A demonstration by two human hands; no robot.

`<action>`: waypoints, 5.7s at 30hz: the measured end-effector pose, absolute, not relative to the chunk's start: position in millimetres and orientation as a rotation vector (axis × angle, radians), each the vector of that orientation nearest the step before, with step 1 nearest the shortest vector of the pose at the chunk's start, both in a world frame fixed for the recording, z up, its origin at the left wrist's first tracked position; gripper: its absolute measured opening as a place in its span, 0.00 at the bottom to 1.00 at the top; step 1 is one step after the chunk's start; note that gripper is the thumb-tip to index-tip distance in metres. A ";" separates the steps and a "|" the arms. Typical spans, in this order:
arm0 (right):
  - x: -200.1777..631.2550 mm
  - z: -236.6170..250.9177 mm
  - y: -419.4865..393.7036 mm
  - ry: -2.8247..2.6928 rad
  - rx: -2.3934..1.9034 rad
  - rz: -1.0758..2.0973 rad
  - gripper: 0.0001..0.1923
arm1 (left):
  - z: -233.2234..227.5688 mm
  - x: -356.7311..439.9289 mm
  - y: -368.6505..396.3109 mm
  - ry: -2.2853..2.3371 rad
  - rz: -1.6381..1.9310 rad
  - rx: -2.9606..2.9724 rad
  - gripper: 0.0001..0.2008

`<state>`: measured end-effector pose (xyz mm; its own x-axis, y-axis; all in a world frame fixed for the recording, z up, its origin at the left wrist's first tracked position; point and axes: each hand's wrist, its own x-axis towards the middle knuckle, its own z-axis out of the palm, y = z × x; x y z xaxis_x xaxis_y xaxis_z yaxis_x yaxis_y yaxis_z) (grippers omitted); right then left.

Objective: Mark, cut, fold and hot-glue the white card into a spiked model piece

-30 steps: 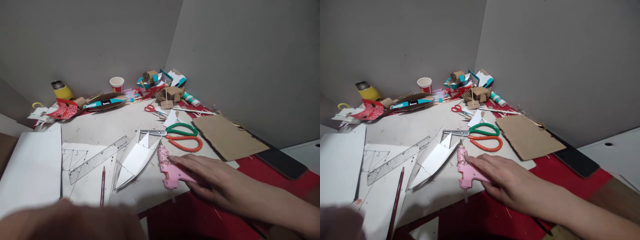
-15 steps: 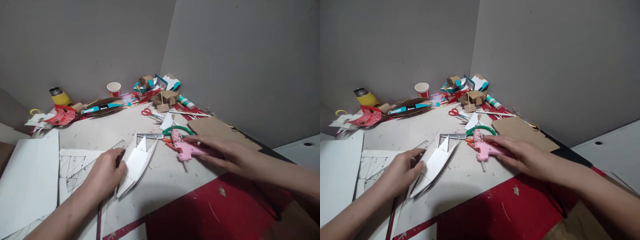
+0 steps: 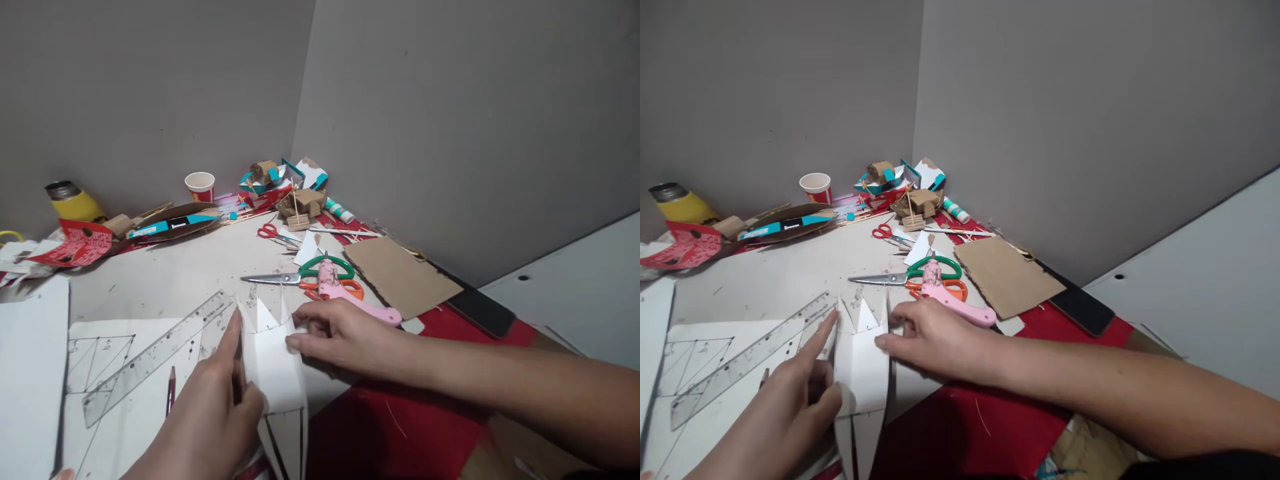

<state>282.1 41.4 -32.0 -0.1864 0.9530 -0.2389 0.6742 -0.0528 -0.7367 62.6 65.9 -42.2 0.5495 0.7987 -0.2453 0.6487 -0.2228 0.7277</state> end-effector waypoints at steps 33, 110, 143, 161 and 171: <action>256.0 -22.6 64.5 -2.527 -1.702 0.795 0.04 | -32.8 56.0 91.7 0.692 -0.122 2.804 0.11; 240.1 -38.9 69.7 -1.951 -1.639 0.784 0.04 | -24.4 46.0 105.3 1.438 0.464 1.821 0.35; 225.4 -33.2 64.7 -2.070 -1.449 0.905 0.07 | -42.7 55.4 91.3 1.178 0.693 1.777 0.28; 233.5 -24.2 65.7 -1.930 -1.435 0.857 0.05 | -38.4 51.2 76.9 1.430 0.965 2.051 0.23; 235.8 -28.5 67.0 -1.978 -1.425 1.015 0.09 | -50.8 44.7 83.1 1.172 0.801 2.422 0.22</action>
<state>235.8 67.0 -28.5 -0.3308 0.9433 -0.0295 0.5743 0.1764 -0.7994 44.7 83.1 -50.8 0.5027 0.7941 0.3417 0.6071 -0.6056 0.5145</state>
